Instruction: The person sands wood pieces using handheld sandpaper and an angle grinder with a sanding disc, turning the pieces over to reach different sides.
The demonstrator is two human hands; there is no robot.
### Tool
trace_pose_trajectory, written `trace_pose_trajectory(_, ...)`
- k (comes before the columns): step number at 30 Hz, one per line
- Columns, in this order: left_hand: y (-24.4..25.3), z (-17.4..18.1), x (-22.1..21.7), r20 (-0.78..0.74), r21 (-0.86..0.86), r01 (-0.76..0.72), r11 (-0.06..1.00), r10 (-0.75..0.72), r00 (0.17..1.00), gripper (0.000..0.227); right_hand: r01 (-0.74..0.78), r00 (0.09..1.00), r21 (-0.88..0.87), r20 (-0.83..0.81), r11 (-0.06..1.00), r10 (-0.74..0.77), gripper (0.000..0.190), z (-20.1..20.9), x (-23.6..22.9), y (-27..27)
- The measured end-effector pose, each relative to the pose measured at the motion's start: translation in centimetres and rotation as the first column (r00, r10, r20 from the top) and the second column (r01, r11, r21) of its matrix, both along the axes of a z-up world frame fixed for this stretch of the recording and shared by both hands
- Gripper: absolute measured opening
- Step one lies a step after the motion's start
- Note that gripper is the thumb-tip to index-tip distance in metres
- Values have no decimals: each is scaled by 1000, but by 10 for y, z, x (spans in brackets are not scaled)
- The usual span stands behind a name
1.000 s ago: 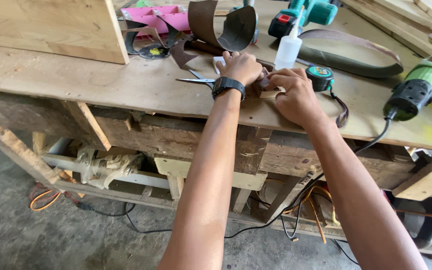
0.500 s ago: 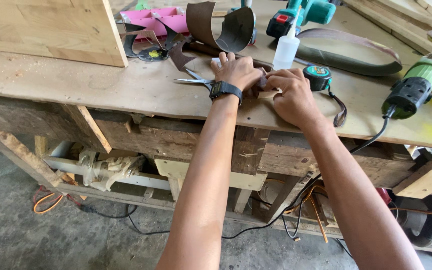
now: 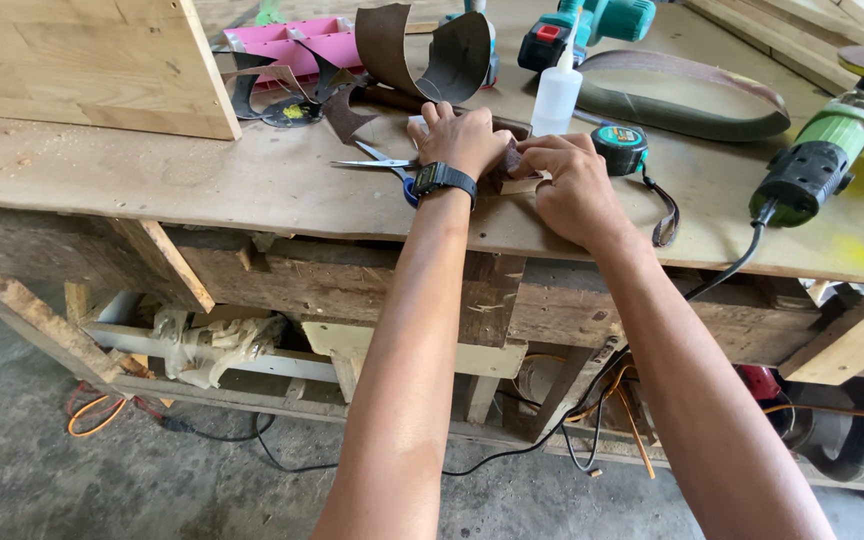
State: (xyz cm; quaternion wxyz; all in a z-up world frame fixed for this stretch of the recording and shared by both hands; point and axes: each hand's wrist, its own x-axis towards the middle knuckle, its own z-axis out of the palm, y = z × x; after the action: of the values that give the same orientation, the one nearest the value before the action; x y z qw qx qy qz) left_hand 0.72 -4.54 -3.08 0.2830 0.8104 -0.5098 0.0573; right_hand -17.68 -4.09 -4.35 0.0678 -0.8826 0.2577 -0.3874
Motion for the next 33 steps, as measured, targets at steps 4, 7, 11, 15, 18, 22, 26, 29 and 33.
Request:
trace_pose_trajectory(4,8,1,-3,3,-84,-10,996,11,1000,33,-16,1000,39,16,999,16,37,1,0,2)
trace_pose_trajectory(7,-7,-4,3,196,-300,104,948,-46,980,29,-105,994,19,29,994,104,51,3,1,1)
trace_pose_trajectory(11,-15,-4,8,504,-266,357,896,-186,843,15,-80,997,46,21,996,79,49,4,-1,1)
trace_pose_trajectory(15,25,21,1,360,60,297,953,-298,884,39,-92,995,157,40,983,87,56,11,-1,12)
trace_pose_trajectory(18,36,28,-6,237,122,296,947,-317,918,33,-239,965,29,115,971,234,45,6,0,-4)
trace_pose_trajectory(22,44,35,-10,147,187,276,943,-305,941,29,-221,970,6,102,975,219,40,8,-1,-5)
trace_pose_trajectory(26,46,34,-9,139,280,273,920,-320,937,31,-125,987,23,107,992,122,40,9,-4,-2)
trace_pose_trajectory(29,52,35,-11,143,291,278,916,-329,933,30,-126,987,-13,102,992,127,42,3,-2,-6)
trace_pose_trajectory(33,52,33,-10,160,295,284,912,-340,927,31,-55,994,-74,86,996,62,39,-3,1,-9)
